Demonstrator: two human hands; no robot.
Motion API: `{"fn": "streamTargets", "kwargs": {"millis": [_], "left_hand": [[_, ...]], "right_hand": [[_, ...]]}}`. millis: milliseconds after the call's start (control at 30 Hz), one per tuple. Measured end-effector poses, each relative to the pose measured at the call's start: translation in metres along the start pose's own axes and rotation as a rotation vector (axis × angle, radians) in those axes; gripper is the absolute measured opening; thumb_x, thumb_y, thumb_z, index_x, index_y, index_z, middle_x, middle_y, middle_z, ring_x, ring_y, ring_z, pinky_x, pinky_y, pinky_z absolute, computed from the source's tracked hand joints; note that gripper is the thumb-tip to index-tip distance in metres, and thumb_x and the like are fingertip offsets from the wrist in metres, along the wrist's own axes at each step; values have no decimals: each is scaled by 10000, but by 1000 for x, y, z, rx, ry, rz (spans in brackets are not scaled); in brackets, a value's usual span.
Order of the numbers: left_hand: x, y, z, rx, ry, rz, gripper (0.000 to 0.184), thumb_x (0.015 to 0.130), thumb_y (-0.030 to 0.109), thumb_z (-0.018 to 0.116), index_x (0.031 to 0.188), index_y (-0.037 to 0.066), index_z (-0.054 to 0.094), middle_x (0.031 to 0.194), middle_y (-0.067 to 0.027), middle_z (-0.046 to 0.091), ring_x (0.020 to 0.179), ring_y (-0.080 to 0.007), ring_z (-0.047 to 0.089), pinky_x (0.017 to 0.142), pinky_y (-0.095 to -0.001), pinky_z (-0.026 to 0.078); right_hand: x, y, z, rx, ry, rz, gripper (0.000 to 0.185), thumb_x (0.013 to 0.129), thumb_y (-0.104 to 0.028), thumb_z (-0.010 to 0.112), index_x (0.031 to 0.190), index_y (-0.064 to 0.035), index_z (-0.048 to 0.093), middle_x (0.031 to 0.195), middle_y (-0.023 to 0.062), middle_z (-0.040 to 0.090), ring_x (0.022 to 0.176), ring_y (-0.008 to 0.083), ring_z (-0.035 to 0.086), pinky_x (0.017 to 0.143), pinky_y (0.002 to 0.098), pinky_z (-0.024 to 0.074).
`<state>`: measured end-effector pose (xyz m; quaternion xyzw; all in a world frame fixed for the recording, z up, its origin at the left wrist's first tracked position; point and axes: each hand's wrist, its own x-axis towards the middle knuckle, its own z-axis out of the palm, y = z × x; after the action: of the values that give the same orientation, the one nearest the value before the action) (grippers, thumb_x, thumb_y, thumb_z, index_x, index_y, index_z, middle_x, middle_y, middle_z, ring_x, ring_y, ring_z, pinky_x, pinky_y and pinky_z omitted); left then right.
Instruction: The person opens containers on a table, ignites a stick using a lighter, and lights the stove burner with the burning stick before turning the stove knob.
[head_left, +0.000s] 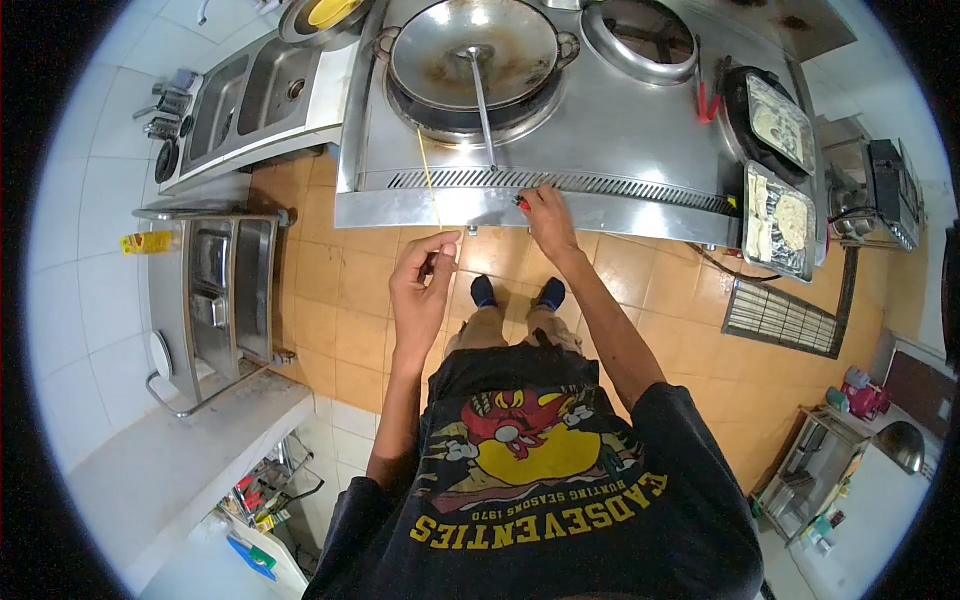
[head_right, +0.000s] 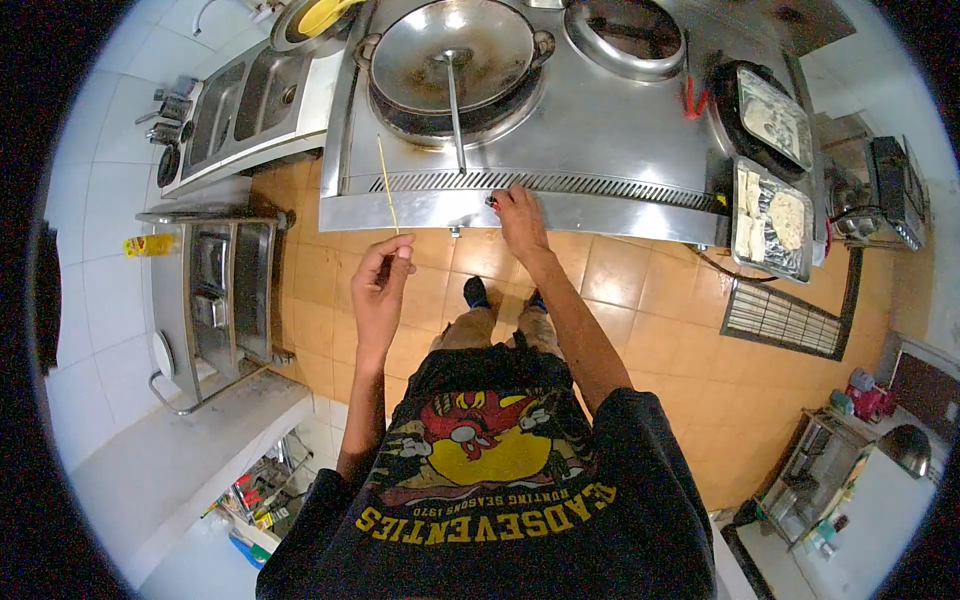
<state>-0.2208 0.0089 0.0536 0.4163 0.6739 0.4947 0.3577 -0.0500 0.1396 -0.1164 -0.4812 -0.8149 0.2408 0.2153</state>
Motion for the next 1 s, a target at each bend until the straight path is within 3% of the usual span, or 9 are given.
{"fn": "streamTargets", "kwargs": {"millis": [300, 500, 600, 700, 800, 900, 933, 1000], "left_hand": [[11, -5, -11, 15, -53, -9, 188, 929, 158, 602, 1065, 42, 662, 919, -12, 602, 741, -81, 540, 667, -209, 442], [17, -14, -9, -82, -37, 5, 161, 911, 103, 612, 1045, 43, 678, 829, 18, 553, 699, -57, 453, 627, -209, 384], [20, -13, -10, -95, -41, 4, 162, 911, 106, 612, 1045, 41, 677, 817, 18, 545, 692, -58, 439, 624, -208, 380], [25, -24, -5, -85, -20, 31, 162, 912, 108, 611, 1046, 42, 674, 820, 14, 550, 695, -60, 438, 637, -205, 385], [33, -25, 1, -113, 68, 77, 167, 917, 117, 606, 1054, 47, 670, 850, 3, 576, 721, -66, 469, 659, -209, 398], [49, -8, 9, -145, 146, 110, 190, 928, 144, 592, 1071, 36, 655, 936, -33, 621, 829, -104, 541, 747, -242, 429], [57, -4, 12, -166, 177, 134, 194, 930, 148, 588, 1071, 31, 652, 949, -40, 624, 854, -112, 548, 770, -249, 431], [70, 5, 14, -204, 221, 155, 200, 933, 147, 579, 1068, 15, 647, 985, -56, 631, 915, -126, 551, 840, -257, 426]], "right_hand": [[-3, 9, 3, -70, 70, 67, 258, 816, -187, 639, 1054, -95, 673, 948, 90, 558, 973, 279, 519, 841, 419, 425], [-4, 4, -15, 60, 142, 53, 251, 852, -197, 610, 1053, -57, 667, 903, 132, 585, 917, 308, 530, 830, 402, 427], [-6, -18, -34, 106, 247, 117, 211, 887, -160, 589, 1025, -19, 667, 910, 129, 630, 860, 280, 576, 794, 376, 454], [-12, -44, -59, 307, 53, 342, 282, 937, -259, 552, 1022, -18, 670, 926, 180, 619, 798, 320, 568, 747, 400, 448], [-22, -81, -63, 578, -61, 401, 335, 972, -285, 505, 1085, -4, 649, 1008, 177, 638, 851, 280, 607, 800, 369, 462], [-17, -127, -55, 831, 36, 311, 390, 994, -310, 459, 1179, 0, 605, 1092, 153, 629, 990, 220, 591, 893, 323, 442], [-12, -138, -47, 881, 41, 275, 455, 1007, -344, 409, 1293, -8, 519, 1162, 139, 598, 1096, 190, 546, 973, 299, 393], [-7, -168, -37, 1026, -8, 285, 506, 1014, -386, 353, 1356, -22, 436, 1289, 123, 506, 1216, 188, 451, 1037, 301, 331]]}}
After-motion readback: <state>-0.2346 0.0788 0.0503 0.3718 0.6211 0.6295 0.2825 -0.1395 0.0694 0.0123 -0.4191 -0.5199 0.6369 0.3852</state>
